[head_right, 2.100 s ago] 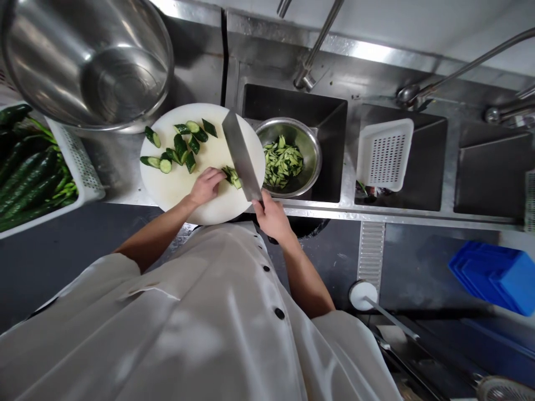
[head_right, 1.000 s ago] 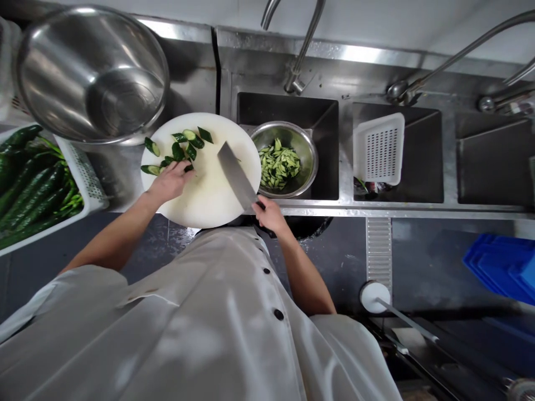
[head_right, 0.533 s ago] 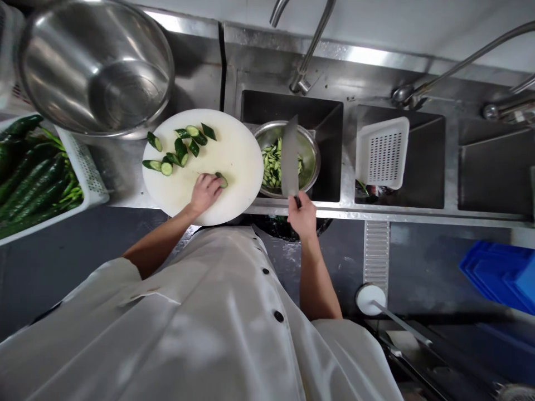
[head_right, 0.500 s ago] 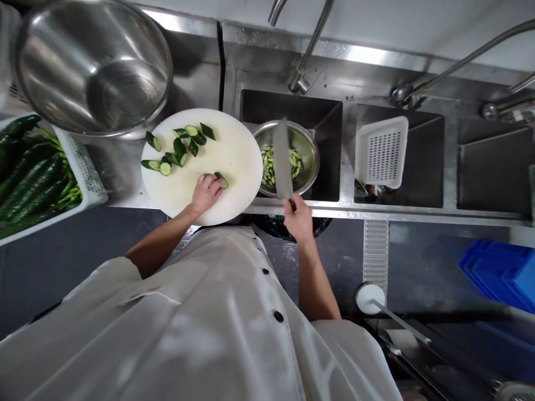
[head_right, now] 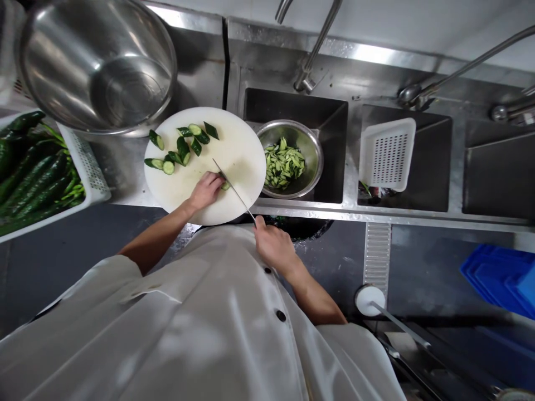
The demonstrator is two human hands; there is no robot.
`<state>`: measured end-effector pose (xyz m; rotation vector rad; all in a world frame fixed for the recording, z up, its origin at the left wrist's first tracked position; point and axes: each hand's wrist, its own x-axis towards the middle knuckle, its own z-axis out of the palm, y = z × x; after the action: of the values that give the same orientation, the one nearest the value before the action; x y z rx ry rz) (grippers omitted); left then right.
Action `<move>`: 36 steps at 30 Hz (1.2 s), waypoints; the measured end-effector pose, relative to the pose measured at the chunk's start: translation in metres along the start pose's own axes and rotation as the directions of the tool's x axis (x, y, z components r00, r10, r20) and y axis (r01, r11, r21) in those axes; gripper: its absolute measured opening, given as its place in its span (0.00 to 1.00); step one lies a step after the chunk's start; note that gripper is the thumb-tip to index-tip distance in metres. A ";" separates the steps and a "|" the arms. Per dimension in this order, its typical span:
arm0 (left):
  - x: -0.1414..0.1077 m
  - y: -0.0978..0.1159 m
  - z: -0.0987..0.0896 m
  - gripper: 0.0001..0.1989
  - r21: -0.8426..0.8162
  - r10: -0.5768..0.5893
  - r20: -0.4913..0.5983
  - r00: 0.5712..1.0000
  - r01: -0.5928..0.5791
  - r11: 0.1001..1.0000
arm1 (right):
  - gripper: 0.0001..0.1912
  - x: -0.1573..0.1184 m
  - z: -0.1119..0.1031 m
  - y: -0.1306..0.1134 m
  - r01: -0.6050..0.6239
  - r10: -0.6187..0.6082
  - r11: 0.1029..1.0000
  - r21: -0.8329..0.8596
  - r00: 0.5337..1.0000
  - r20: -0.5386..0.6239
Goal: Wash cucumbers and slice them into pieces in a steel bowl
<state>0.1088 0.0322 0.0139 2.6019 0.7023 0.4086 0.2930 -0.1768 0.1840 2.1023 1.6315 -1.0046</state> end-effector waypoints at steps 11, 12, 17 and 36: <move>-0.004 -0.010 0.002 0.17 -0.024 0.044 0.015 0.999 -0.044 0.999 | 0.17 0.010 -0.001 -0.017 0.010 -0.010 1.000 0.020 1.000 0.007; -0.004 -0.010 0.002 0.16 -0.020 0.047 0.017 0.999 -0.047 0.999 | 0.17 0.011 -0.001 -0.018 0.009 -0.010 1.000 0.023 1.000 0.004; -0.004 -0.012 0.000 0.18 -0.054 0.076 0.033 0.997 -0.074 0.996 | 0.18 0.014 -0.002 -0.021 0.008 -0.008 1.000 0.018 1.000 -0.002; -0.008 -0.018 0.003 0.18 -0.107 0.069 -0.001 0.998 -0.068 0.992 | 0.21 0.016 0.004 -0.024 -0.009 0.010 0.999 0.034 1.000 -0.015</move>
<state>0.0963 0.0411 0.0020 2.5300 0.5753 0.4505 0.2705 -0.1605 0.1747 2.1423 1.6212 -1.0233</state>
